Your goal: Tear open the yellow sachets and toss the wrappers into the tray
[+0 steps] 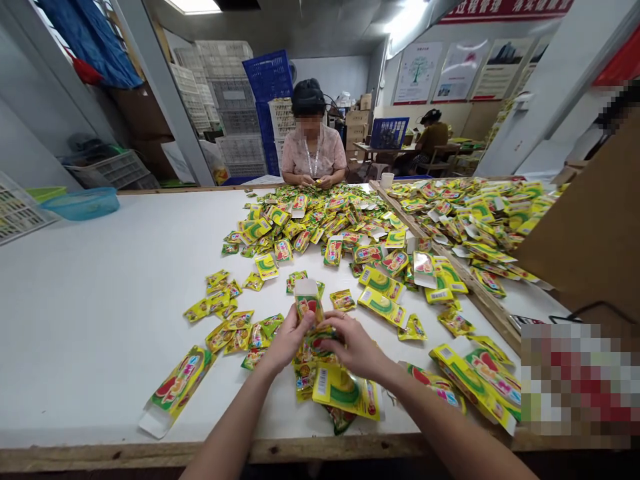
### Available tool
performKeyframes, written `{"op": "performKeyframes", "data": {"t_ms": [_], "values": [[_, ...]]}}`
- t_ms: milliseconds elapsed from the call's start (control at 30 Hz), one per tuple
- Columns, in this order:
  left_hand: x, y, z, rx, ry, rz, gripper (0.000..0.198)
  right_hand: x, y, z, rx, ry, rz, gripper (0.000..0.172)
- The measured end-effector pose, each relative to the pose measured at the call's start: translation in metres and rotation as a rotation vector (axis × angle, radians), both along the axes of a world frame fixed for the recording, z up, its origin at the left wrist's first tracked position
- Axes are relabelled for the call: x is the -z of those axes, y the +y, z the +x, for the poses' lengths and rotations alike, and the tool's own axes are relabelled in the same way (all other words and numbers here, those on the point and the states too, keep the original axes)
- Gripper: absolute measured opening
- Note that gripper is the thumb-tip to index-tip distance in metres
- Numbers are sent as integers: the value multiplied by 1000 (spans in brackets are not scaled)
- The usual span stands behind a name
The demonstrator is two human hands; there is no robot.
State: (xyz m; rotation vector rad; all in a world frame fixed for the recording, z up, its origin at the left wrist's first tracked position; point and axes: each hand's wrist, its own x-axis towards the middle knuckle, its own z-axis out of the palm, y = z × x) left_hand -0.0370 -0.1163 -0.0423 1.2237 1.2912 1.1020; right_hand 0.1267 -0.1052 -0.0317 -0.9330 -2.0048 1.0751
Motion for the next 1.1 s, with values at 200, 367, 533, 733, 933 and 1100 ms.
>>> {"op": "performKeyframes", "data": {"t_ms": [200,367,533,733,933,1100], "values": [[-4,-1,4,-190,428,65,42,-3,-2,6,-154,-52,18,17],[-7,-5,2,-233,903,277,38,-5,19,20,215,438,-69,24],[1,-8,9,-131,957,463,40,-1,16,15,447,302,341,17],[10,-4,2,-261,1128,635,36,-6,13,14,261,38,375,13],[11,-2,-5,-171,1199,776,38,-5,22,22,192,2,116,20],[9,-5,0,-170,1221,831,35,-3,16,16,238,63,146,17]]}}
